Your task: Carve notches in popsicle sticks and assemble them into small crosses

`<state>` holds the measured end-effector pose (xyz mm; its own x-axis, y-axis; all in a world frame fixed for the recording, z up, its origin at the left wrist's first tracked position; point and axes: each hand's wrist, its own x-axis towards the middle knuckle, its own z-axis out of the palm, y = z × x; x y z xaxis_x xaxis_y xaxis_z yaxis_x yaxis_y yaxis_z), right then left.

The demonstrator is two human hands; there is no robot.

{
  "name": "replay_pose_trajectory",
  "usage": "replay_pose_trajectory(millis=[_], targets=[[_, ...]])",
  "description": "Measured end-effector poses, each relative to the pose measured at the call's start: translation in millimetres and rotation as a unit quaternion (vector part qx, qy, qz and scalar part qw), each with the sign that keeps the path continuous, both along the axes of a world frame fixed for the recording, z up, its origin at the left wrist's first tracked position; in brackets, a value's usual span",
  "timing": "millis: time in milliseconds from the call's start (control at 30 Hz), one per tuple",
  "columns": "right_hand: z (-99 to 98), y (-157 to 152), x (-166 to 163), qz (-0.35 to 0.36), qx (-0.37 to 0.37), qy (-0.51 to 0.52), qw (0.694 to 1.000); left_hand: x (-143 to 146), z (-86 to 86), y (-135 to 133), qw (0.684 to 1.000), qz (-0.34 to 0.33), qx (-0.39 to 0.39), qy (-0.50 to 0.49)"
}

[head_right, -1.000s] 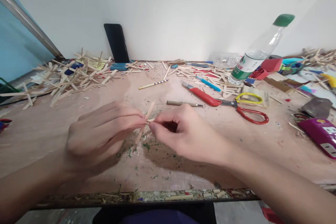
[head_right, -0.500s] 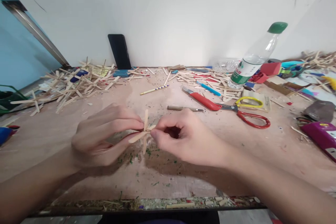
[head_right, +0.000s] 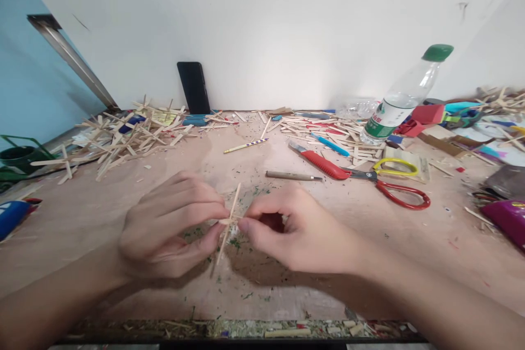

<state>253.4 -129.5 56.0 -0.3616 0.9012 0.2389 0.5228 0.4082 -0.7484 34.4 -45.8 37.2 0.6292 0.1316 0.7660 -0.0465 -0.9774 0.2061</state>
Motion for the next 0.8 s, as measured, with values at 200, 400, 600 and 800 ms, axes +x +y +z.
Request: replay_pose_trajectory(millis=[200, 400, 600, 800], targets=[[5.8, 4, 1, -0.070, -0.040, 0.036, 0.996, 1, 0.3, 5, 0.990, -0.045, -0.122, 0.055], [3.1, 7, -1, -0.052, -0.117, 0.088, 0.988, 0, -4.4, 12, 0.979, -0.060, -0.170, 0.092], [-1.3, 14, 3, -0.014, -0.242, 0.212, 0.947, -1, -3.7, 11, 0.969, -0.043, -0.227, 0.091], [-18.1, 20, -1, -0.026, -0.324, 0.305, 0.895, 0, -3.6, 11, 0.957, -0.030, -0.267, 0.106]])
